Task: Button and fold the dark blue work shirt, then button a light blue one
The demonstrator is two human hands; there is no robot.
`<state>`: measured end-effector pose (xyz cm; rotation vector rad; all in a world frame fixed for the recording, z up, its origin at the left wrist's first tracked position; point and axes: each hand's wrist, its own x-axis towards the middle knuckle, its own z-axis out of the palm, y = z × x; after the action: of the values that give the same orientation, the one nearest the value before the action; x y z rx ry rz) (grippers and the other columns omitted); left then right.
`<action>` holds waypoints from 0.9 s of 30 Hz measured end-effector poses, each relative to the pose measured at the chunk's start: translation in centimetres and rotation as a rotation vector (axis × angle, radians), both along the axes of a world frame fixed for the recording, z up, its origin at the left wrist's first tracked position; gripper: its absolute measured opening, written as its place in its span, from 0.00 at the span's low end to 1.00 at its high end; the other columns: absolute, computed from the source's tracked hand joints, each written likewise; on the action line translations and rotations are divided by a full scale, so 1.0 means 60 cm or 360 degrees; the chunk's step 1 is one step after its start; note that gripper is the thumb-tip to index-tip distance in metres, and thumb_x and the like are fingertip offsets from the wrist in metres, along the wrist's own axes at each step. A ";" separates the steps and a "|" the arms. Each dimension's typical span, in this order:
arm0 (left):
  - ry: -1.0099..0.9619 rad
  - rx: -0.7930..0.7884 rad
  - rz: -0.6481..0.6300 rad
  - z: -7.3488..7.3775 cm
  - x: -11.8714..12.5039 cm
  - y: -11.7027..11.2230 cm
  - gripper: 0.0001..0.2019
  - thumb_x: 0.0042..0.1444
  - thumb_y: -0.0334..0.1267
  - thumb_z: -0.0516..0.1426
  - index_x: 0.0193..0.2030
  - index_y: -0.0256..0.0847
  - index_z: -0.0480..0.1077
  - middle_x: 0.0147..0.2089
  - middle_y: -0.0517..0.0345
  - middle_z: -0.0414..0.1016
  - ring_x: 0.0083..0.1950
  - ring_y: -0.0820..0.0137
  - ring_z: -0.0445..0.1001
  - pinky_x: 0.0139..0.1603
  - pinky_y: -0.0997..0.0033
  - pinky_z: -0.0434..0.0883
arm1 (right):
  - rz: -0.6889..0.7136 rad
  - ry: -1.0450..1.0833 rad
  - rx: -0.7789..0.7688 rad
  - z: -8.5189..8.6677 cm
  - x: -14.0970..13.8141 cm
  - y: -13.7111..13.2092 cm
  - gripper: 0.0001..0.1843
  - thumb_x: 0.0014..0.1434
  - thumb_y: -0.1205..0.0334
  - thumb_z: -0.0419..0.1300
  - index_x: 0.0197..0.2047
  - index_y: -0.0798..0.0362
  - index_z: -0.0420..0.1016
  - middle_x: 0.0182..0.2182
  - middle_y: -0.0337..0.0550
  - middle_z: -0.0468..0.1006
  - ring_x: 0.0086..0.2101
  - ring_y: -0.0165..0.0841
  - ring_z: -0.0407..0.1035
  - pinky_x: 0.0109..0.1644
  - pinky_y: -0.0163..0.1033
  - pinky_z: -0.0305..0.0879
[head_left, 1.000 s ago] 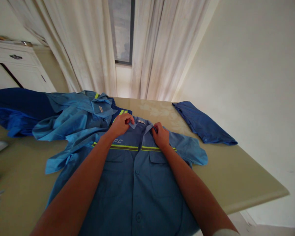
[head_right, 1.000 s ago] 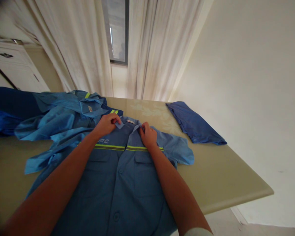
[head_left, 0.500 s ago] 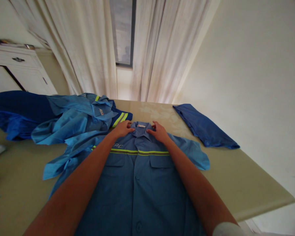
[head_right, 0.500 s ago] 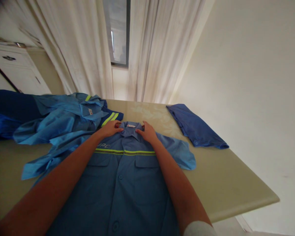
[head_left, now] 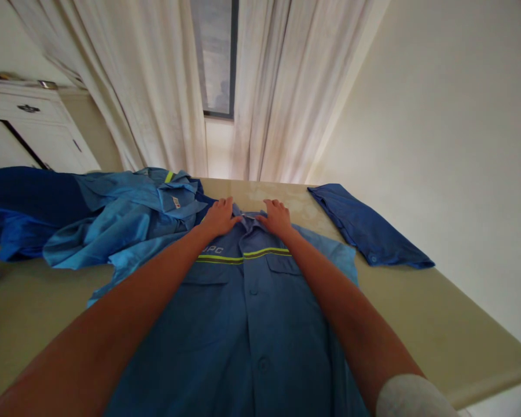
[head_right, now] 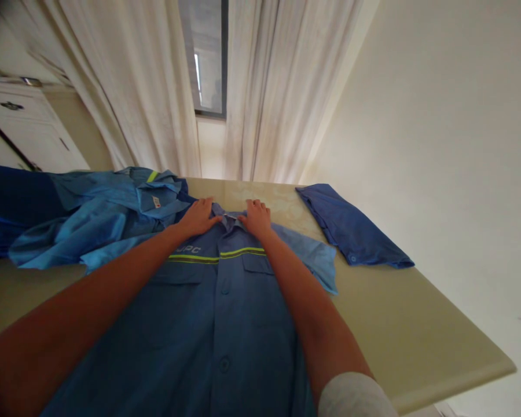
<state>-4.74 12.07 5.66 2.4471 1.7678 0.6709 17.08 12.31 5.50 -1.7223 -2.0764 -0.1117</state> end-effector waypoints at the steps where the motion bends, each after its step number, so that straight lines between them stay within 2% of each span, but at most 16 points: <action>1: 0.0059 0.0075 -0.0069 -0.010 -0.004 -0.008 0.29 0.65 0.47 0.57 0.68 0.32 0.63 0.65 0.31 0.70 0.67 0.47 0.67 0.64 0.52 0.65 | 0.0034 0.0001 0.0028 -0.012 -0.002 -0.009 0.27 0.66 0.53 0.63 0.65 0.53 0.70 0.59 0.59 0.74 0.57 0.49 0.67 0.59 0.50 0.62; 3: 0.0154 0.0168 -0.0278 -0.029 -0.017 -0.024 0.27 0.65 0.42 0.56 0.69 0.38 0.64 0.68 0.37 0.68 0.69 0.49 0.65 0.67 0.51 0.62 | 0.0185 0.0019 0.0068 -0.036 -0.001 -0.030 0.27 0.68 0.53 0.61 0.68 0.52 0.68 0.63 0.56 0.71 0.60 0.47 0.65 0.64 0.51 0.60; 6: 0.0281 0.0013 -0.0637 -0.043 -0.033 -0.042 0.17 0.65 0.38 0.53 0.58 0.44 0.76 0.60 0.45 0.77 0.63 0.54 0.73 0.65 0.53 0.65 | 0.0443 -0.0017 -0.0100 -0.071 0.005 -0.062 0.25 0.71 0.52 0.58 0.68 0.49 0.69 0.66 0.51 0.70 0.64 0.44 0.63 0.67 0.50 0.58; 9: 0.0306 -0.0067 -0.0732 -0.042 -0.041 -0.049 0.17 0.63 0.34 0.52 0.52 0.44 0.79 0.55 0.46 0.80 0.57 0.56 0.76 0.63 0.54 0.67 | 0.0539 -0.0003 -0.0211 -0.092 0.008 -0.086 0.25 0.73 0.52 0.54 0.69 0.51 0.68 0.68 0.50 0.68 0.65 0.42 0.63 0.69 0.49 0.57; 12: 0.0237 -0.0067 -0.0797 -0.037 -0.043 -0.044 0.17 0.60 0.32 0.52 0.47 0.42 0.81 0.52 0.47 0.81 0.55 0.57 0.76 0.63 0.55 0.68 | 0.0589 0.0092 -0.0065 -0.091 0.005 -0.104 0.25 0.74 0.54 0.54 0.70 0.52 0.68 0.67 0.52 0.69 0.64 0.41 0.64 0.69 0.47 0.58; 14: 0.0072 -0.0013 -0.0687 -0.035 -0.039 -0.032 0.16 0.59 0.32 0.52 0.46 0.41 0.80 0.54 0.47 0.79 0.57 0.58 0.75 0.65 0.56 0.67 | 0.0701 0.0109 0.0004 -0.083 0.003 -0.112 0.22 0.74 0.52 0.55 0.66 0.50 0.73 0.63 0.51 0.73 0.61 0.39 0.67 0.67 0.46 0.59; 16: -0.0156 -0.0013 -0.0410 -0.034 -0.034 -0.016 0.17 0.57 0.35 0.55 0.51 0.38 0.78 0.55 0.45 0.78 0.58 0.58 0.74 0.63 0.57 0.69 | 0.0854 0.0066 -0.0020 -0.076 0.002 -0.118 0.19 0.73 0.50 0.56 0.59 0.49 0.78 0.56 0.49 0.78 0.56 0.38 0.70 0.64 0.44 0.62; 18: -0.0332 -0.0243 -0.0176 -0.031 -0.028 0.000 0.23 0.53 0.41 0.61 0.55 0.35 0.75 0.51 0.46 0.79 0.51 0.58 0.77 0.54 0.61 0.73 | 0.0916 0.0025 -0.0053 -0.072 0.003 -0.121 0.17 0.72 0.50 0.57 0.54 0.50 0.81 0.50 0.49 0.80 0.51 0.37 0.72 0.60 0.42 0.64; 19: -0.0383 -0.0414 -0.0126 -0.028 -0.026 0.007 0.24 0.51 0.44 0.63 0.54 0.35 0.75 0.45 0.48 0.80 0.46 0.60 0.78 0.47 0.64 0.74 | 0.0902 0.0022 -0.0043 -0.071 0.003 -0.122 0.17 0.72 0.49 0.58 0.53 0.50 0.81 0.49 0.49 0.80 0.51 0.38 0.72 0.60 0.43 0.64; 21: -0.0422 -0.0662 -0.0140 -0.022 -0.022 0.017 0.19 0.50 0.49 0.64 0.43 0.36 0.77 0.33 0.56 0.78 0.36 0.64 0.76 0.37 0.69 0.71 | 0.0889 0.0011 -0.0009 -0.069 0.004 -0.124 0.19 0.72 0.47 0.58 0.56 0.50 0.79 0.52 0.49 0.78 0.53 0.39 0.71 0.61 0.44 0.63; 23: -0.0453 -0.0655 -0.0145 -0.016 -0.019 0.024 0.15 0.51 0.51 0.62 0.32 0.39 0.76 0.27 0.59 0.73 0.32 0.66 0.73 0.32 0.71 0.67 | 0.0964 -0.0033 -0.0021 -0.065 0.002 -0.126 0.21 0.71 0.45 0.58 0.57 0.47 0.79 0.56 0.48 0.77 0.55 0.39 0.70 0.62 0.44 0.62; 25: -0.0567 -0.0589 -0.0090 -0.011 -0.015 0.028 0.15 0.52 0.51 0.60 0.28 0.40 0.75 0.26 0.59 0.74 0.32 0.67 0.73 0.32 0.71 0.67 | 0.1009 -0.0054 -0.0045 -0.059 -0.003 -0.129 0.21 0.72 0.44 0.56 0.57 0.46 0.80 0.58 0.46 0.76 0.57 0.39 0.69 0.63 0.44 0.61; 27: -0.0742 -0.0662 0.0019 -0.009 -0.010 0.032 0.14 0.52 0.50 0.59 0.30 0.40 0.77 0.28 0.57 0.77 0.34 0.66 0.75 0.32 0.71 0.69 | 0.0931 0.0002 -0.0026 -0.056 -0.012 -0.133 0.23 0.73 0.43 0.54 0.62 0.45 0.76 0.61 0.47 0.74 0.60 0.40 0.67 0.64 0.45 0.60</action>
<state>-5.32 14.02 5.11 1.8303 1.5468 0.7144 16.34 4.35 2.17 -1.0567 -2.4880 0.0861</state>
